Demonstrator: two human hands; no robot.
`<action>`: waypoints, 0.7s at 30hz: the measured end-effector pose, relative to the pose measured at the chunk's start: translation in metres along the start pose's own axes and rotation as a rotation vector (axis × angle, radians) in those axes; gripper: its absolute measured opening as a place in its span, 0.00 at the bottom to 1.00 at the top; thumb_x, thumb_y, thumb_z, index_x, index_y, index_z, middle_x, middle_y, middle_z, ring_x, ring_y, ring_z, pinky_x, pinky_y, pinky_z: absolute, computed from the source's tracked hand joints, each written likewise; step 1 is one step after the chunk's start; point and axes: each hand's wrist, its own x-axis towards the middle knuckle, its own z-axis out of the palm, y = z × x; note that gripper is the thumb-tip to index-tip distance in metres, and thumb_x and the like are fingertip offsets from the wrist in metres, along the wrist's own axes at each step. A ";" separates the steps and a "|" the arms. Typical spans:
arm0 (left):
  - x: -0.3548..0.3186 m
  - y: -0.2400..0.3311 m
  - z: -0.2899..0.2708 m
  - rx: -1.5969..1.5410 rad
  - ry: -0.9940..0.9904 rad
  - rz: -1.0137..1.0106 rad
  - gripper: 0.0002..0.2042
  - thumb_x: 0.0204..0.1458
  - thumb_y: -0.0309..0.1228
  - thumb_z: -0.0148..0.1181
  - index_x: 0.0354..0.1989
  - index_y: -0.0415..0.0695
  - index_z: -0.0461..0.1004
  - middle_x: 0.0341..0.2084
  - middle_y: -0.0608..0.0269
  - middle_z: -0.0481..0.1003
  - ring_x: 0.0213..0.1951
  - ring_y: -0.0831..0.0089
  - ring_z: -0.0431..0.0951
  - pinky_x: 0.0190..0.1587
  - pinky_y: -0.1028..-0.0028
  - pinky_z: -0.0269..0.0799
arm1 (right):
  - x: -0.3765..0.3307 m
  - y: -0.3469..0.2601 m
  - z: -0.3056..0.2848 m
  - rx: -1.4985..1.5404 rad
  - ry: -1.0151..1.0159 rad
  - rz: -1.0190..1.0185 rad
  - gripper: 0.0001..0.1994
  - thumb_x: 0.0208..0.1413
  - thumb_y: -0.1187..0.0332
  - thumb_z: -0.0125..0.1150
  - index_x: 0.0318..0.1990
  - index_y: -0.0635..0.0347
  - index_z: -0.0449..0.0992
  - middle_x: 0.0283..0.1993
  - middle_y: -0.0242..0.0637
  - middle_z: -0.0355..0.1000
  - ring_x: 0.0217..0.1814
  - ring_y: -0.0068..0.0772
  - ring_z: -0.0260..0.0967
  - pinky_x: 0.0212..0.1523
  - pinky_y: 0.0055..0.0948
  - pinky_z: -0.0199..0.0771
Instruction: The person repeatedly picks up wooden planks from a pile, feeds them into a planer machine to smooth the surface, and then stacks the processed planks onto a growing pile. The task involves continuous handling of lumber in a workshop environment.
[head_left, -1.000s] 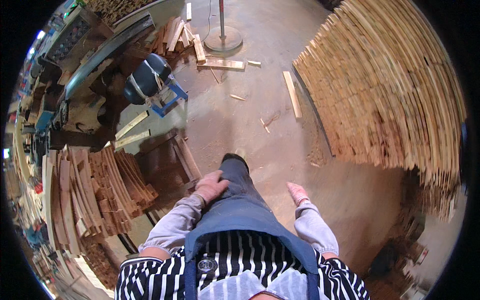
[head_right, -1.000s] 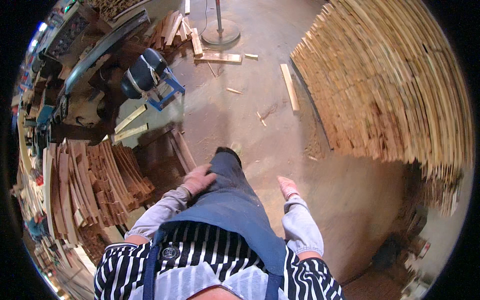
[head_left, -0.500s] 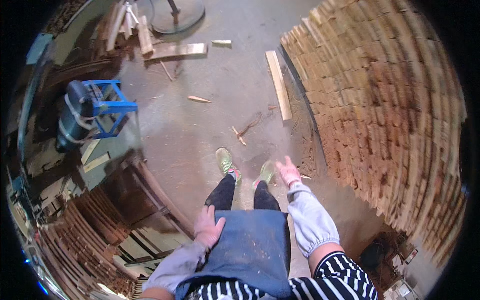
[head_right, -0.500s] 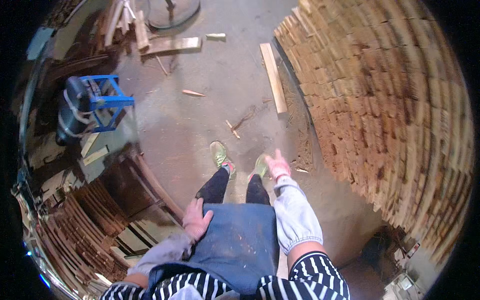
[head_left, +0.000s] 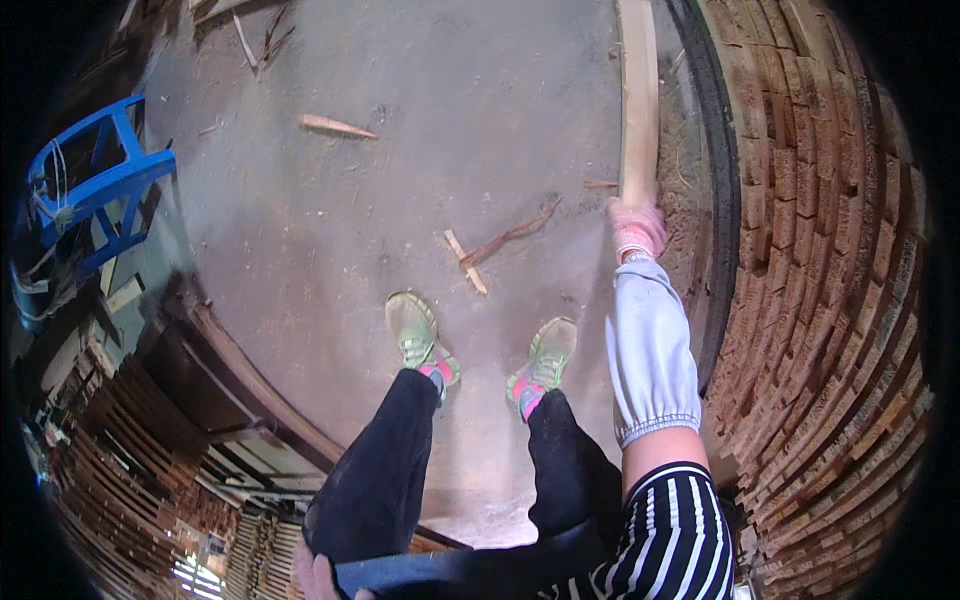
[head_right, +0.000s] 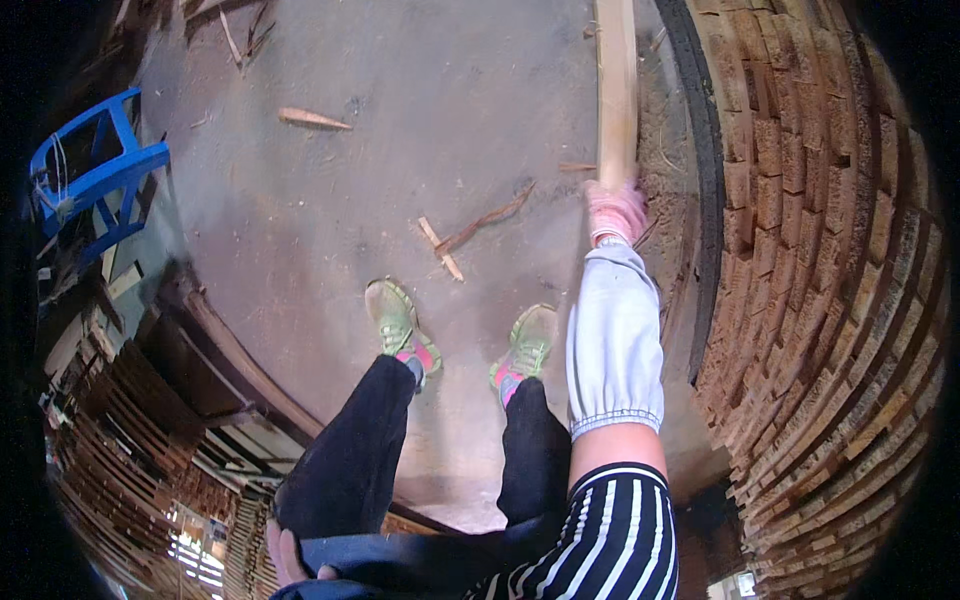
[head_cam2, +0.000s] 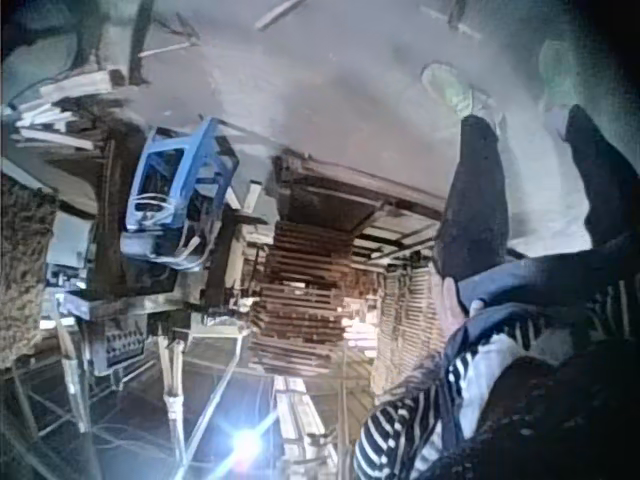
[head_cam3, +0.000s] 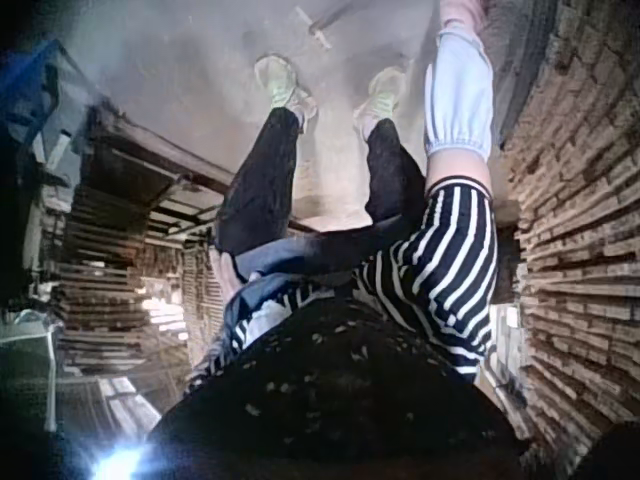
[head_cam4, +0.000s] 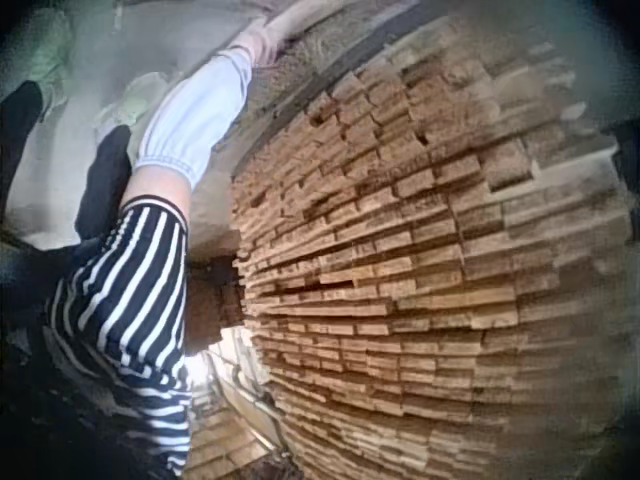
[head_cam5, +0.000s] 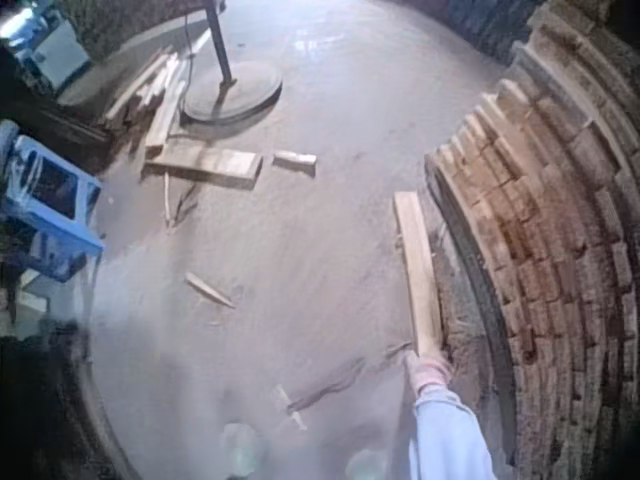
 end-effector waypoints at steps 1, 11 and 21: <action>-0.001 0.005 -0.002 -0.003 0.017 -0.005 0.40 0.49 0.33 0.71 0.71 0.37 0.60 0.73 0.35 0.56 0.73 0.39 0.58 0.74 0.54 0.56 | -0.019 0.001 0.014 0.291 -0.008 -0.170 0.41 0.57 0.43 0.63 0.72 0.56 0.59 0.64 0.52 0.70 0.66 0.52 0.71 0.63 0.45 0.73; -0.027 0.050 -0.014 -0.274 0.072 0.043 0.33 0.56 0.41 0.63 0.68 0.35 0.65 0.68 0.36 0.63 0.69 0.43 0.63 0.73 0.54 0.57 | -0.339 0.004 -0.225 2.209 -1.622 0.027 0.38 0.54 0.39 0.64 0.60 0.63 0.70 0.50 0.48 0.74 0.45 0.44 0.74 0.50 0.43 0.76; -0.057 0.074 -0.041 -0.567 0.073 -0.007 0.31 0.60 0.50 0.57 0.67 0.43 0.70 0.67 0.47 0.69 0.68 0.49 0.66 0.71 0.57 0.60 | -0.580 0.087 -0.474 1.362 -1.615 -0.368 0.40 0.55 0.59 0.67 0.74 0.58 0.58 0.54 0.43 0.70 0.52 0.42 0.72 0.60 0.49 0.75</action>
